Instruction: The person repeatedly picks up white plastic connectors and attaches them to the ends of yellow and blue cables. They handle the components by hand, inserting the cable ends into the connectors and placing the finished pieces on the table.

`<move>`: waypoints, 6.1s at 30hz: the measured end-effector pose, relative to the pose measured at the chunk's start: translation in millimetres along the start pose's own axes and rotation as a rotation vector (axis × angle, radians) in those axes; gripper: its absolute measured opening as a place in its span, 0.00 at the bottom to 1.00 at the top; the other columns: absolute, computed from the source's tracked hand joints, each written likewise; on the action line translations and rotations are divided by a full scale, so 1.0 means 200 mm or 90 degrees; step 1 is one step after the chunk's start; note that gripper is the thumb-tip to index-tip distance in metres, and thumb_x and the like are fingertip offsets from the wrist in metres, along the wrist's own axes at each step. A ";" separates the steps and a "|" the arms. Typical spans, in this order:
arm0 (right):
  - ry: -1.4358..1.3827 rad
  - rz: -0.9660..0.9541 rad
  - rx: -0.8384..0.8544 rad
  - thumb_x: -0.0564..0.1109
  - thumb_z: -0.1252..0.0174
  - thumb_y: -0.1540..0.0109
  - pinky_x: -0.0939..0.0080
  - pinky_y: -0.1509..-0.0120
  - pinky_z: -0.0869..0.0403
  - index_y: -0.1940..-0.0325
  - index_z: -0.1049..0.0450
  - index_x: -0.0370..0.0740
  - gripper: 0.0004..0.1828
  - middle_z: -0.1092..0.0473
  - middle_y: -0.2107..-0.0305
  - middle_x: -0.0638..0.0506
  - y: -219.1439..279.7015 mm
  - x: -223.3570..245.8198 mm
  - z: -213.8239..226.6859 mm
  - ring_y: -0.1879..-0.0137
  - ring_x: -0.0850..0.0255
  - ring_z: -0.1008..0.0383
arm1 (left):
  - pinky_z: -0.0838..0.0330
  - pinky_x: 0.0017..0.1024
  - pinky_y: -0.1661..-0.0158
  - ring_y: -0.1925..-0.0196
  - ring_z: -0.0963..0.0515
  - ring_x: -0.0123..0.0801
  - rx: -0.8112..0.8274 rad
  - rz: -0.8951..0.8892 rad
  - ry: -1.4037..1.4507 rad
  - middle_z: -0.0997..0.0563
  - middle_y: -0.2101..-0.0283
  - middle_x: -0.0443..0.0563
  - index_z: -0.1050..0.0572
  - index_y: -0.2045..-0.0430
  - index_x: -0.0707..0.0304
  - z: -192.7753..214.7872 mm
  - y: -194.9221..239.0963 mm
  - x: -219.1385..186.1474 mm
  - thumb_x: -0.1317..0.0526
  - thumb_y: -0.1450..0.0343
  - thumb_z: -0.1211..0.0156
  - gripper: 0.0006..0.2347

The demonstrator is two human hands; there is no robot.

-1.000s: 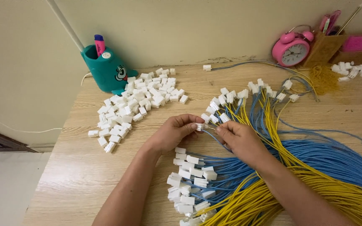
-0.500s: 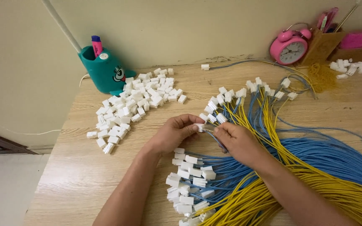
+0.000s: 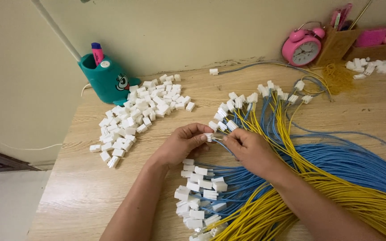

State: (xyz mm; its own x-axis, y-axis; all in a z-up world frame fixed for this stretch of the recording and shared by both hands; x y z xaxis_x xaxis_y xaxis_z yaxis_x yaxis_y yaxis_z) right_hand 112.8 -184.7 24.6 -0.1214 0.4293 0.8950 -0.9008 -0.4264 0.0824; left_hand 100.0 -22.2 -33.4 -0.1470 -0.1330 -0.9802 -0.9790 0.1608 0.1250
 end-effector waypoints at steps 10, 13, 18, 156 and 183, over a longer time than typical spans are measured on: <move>0.059 0.048 -0.049 0.48 0.46 0.38 0.55 0.62 0.26 0.72 0.23 0.37 0.15 0.27 0.85 0.41 0.02 0.03 0.03 0.74 0.54 0.26 | 0.30 0.17 0.77 0.66 0.18 0.32 -0.005 0.002 -0.004 0.21 0.67 0.51 0.26 0.57 0.64 0.00 0.00 0.01 0.68 0.29 0.46 0.08; 0.078 0.049 -0.066 0.49 0.44 0.39 0.56 0.63 0.27 0.73 0.23 0.39 0.14 0.27 0.86 0.43 0.03 0.04 0.04 0.74 0.55 0.26 | 0.29 0.19 0.74 0.65 0.19 0.31 -0.015 -0.003 -0.039 0.20 0.66 0.51 0.25 0.57 0.65 0.00 0.00 0.01 0.69 0.29 0.44 0.08; 0.077 0.032 -0.063 0.51 0.44 0.40 0.57 0.65 0.27 0.75 0.24 0.39 0.15 0.28 0.87 0.44 0.01 0.01 0.03 0.75 0.55 0.27 | 0.28 0.19 0.68 0.67 0.22 0.27 -0.040 -0.035 -0.083 0.19 0.67 0.50 0.23 0.57 0.66 -0.01 0.00 -0.05 0.69 0.31 0.41 0.09; -0.103 0.024 -0.029 0.45 0.37 0.41 0.67 0.72 0.35 0.67 0.22 0.33 0.10 0.33 0.83 0.50 -0.05 -0.02 -0.02 0.75 0.64 0.35 | 0.17 0.34 0.56 0.61 0.18 0.38 -0.047 -0.028 0.190 0.24 0.65 0.54 0.26 0.58 0.74 -0.01 0.00 -0.01 0.70 0.28 0.49 0.08; 0.041 0.013 -0.046 0.44 0.37 0.45 0.61 0.67 0.32 0.75 0.21 0.37 0.08 0.30 0.85 0.49 -0.02 0.04 -0.02 0.74 0.61 0.32 | 0.16 0.33 0.63 0.66 0.16 0.39 -0.038 -0.029 0.142 0.21 0.68 0.56 0.23 0.63 0.73 -0.01 -0.05 0.07 0.70 0.34 0.37 0.08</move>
State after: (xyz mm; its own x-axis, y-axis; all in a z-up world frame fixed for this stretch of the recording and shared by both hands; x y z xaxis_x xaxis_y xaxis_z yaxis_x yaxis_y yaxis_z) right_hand 113.2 -176.3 29.1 -0.1639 0.4723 0.8660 -0.9252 -0.3782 0.0312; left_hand 107.5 -27.3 -49.1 -0.1231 -0.3530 -0.9275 -0.9911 0.0918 0.0967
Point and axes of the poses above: each hand's wrist, its own y-axis away from the middle knuckle, its own z-axis out of the back of the hand, x = y × z, the point moved 10 cm from there along -y, towards the middle knuckle
